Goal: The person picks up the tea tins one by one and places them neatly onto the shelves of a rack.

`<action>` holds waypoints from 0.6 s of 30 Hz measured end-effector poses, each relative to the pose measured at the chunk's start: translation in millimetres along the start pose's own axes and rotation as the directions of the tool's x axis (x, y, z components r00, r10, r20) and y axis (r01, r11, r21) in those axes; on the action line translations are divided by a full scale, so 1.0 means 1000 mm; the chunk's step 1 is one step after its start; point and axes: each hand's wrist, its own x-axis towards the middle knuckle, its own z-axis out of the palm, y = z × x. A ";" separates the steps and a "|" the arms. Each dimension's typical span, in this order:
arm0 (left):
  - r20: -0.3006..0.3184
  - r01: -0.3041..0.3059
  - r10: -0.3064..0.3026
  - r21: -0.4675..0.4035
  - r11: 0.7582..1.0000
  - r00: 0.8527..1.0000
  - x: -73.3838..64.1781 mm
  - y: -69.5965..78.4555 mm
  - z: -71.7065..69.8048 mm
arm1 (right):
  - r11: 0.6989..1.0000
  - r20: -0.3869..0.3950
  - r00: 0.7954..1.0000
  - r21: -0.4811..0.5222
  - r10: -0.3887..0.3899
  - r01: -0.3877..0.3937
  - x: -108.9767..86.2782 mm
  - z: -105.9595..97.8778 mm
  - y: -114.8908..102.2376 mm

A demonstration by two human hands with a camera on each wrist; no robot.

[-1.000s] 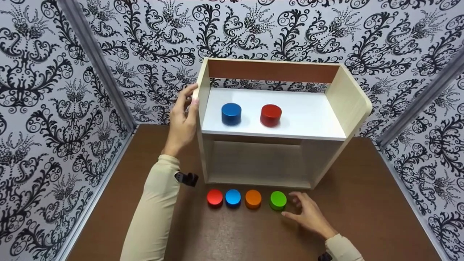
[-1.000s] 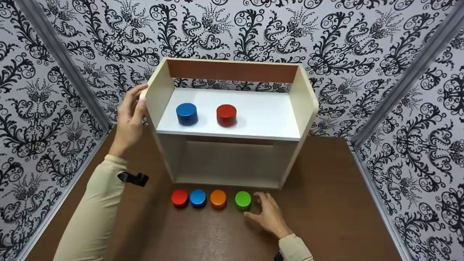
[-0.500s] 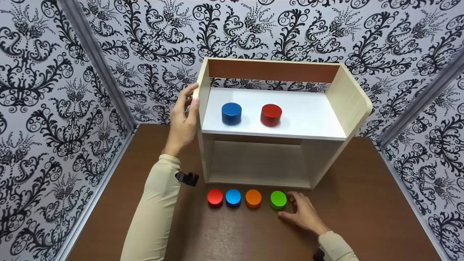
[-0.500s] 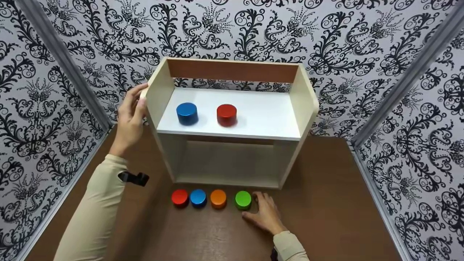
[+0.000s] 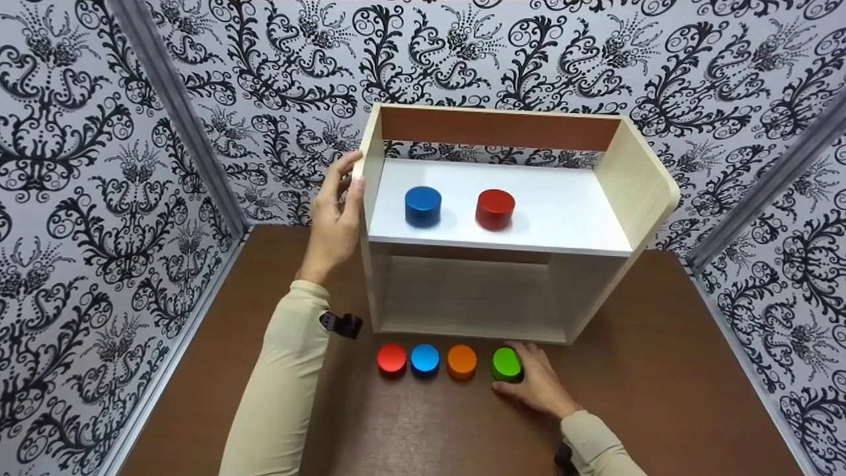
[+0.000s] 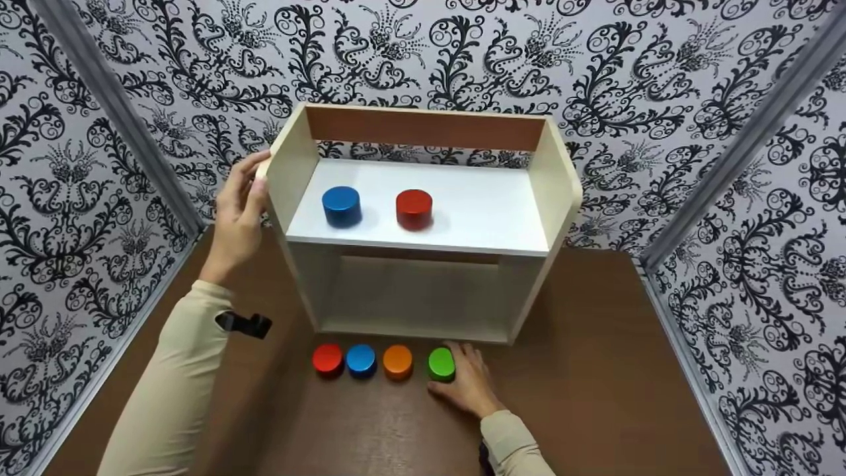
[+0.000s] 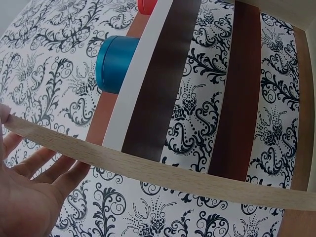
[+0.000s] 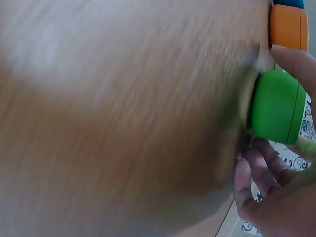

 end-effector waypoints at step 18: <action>0.005 -0.005 0.005 -0.021 1.000 1.000 0.001 0.000 0.000 | 0.998 -0.040 0.997 -0.008 -0.058 0.058 -0.001 0.001 -0.001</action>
